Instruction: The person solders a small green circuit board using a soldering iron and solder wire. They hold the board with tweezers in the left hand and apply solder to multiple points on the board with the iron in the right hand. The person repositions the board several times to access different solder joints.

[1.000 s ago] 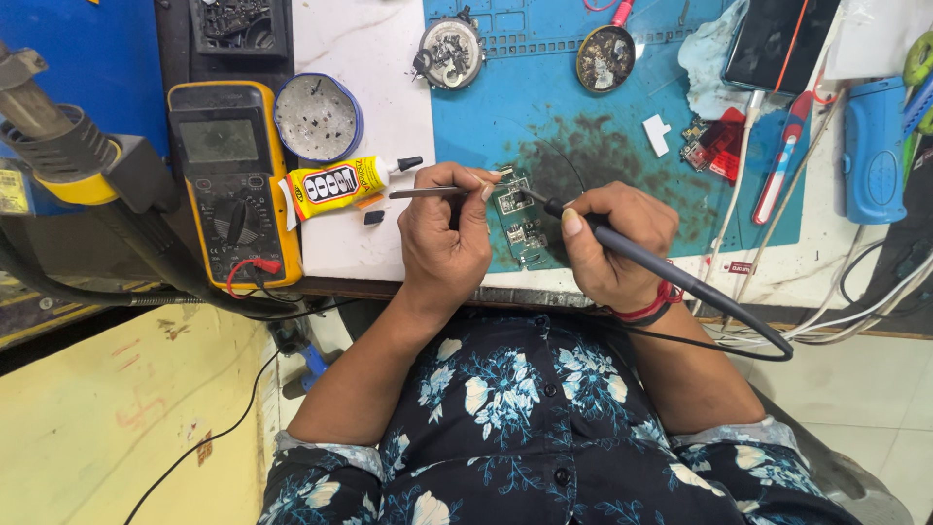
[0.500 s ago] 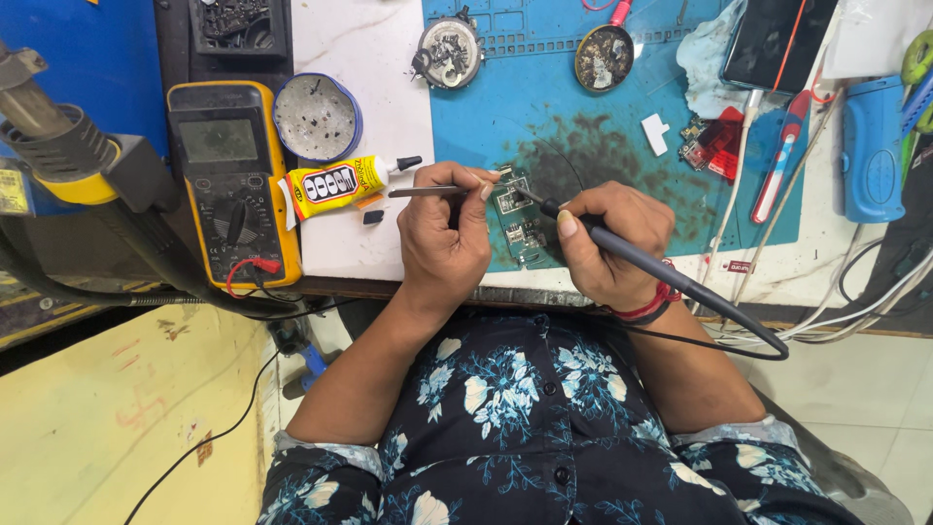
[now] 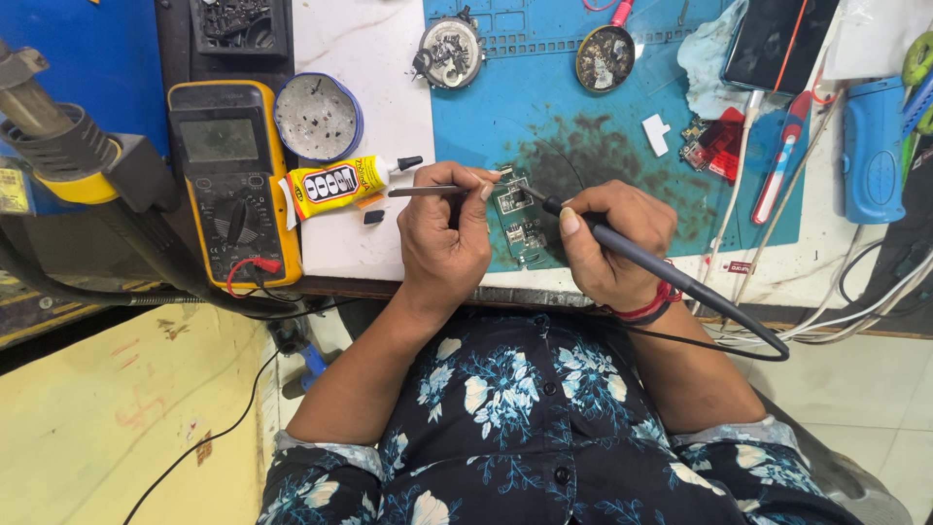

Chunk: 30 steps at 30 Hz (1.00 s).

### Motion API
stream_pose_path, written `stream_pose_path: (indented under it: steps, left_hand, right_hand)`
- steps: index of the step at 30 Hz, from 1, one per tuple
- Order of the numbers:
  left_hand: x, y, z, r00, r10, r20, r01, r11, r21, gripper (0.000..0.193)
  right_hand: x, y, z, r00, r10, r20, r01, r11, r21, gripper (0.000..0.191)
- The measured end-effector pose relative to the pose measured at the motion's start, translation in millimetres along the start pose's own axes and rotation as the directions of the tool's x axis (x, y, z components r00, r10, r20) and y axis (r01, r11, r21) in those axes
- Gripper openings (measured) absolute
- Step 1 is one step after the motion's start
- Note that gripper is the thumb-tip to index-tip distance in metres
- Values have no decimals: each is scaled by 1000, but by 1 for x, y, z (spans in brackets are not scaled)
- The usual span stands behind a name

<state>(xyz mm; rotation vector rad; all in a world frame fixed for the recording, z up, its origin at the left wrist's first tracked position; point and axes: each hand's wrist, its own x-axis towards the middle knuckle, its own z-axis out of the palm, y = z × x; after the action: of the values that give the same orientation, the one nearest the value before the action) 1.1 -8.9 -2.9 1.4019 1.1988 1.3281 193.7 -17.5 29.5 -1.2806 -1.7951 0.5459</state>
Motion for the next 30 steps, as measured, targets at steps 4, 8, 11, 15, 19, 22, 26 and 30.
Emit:
stream_pose_path:
  steps: [4, 8, 11, 15, 19, 22, 26, 30]
  left_hand:
    - [-1, 0, 0, 1000, -16, -3, 16, 1000, -3, 16]
    - [0, 0, 0, 1000, 11, -7, -11, 1000, -5, 17]
    - [0, 0, 1, 1000, 4, -10, -4, 1000, -2, 17]
    - [0, 0, 1, 1000, 5, -11, -5, 1000, 1, 17]
    - [-1, 0, 1, 1000, -7, -15, 7, 1000, 6, 17]
    - [-1, 0, 1, 1000, -5, -10, 5, 1000, 10, 17]
    - [0, 0, 1, 1000, -14, -8, 14, 1000, 0, 17]
    - [0, 0, 0, 1000, 1, 0, -1, 1000, -13, 17]
  right_hand:
    - [0, 0, 0, 1000, -10, 9, 10, 1000, 3, 10]
    - [0, -1, 0, 1000, -1, -5, 1, 1000, -1, 9]
    - [1, 0, 0, 1000, -13, 4, 13, 1000, 3, 9]
    - [0, -1, 0, 1000, -1, -9, 1, 1000, -10, 9]
    - [1, -1, -1, 1000, -6, 8, 6, 1000, -5, 9]
    - [-1, -1, 0, 1000, 3, -8, -3, 1000, -21, 9]
    - [0, 1, 0, 1000, -19, -6, 19, 1000, 4, 10]
    - [-2, 1, 0, 1000, 17, -13, -17, 1000, -4, 10]
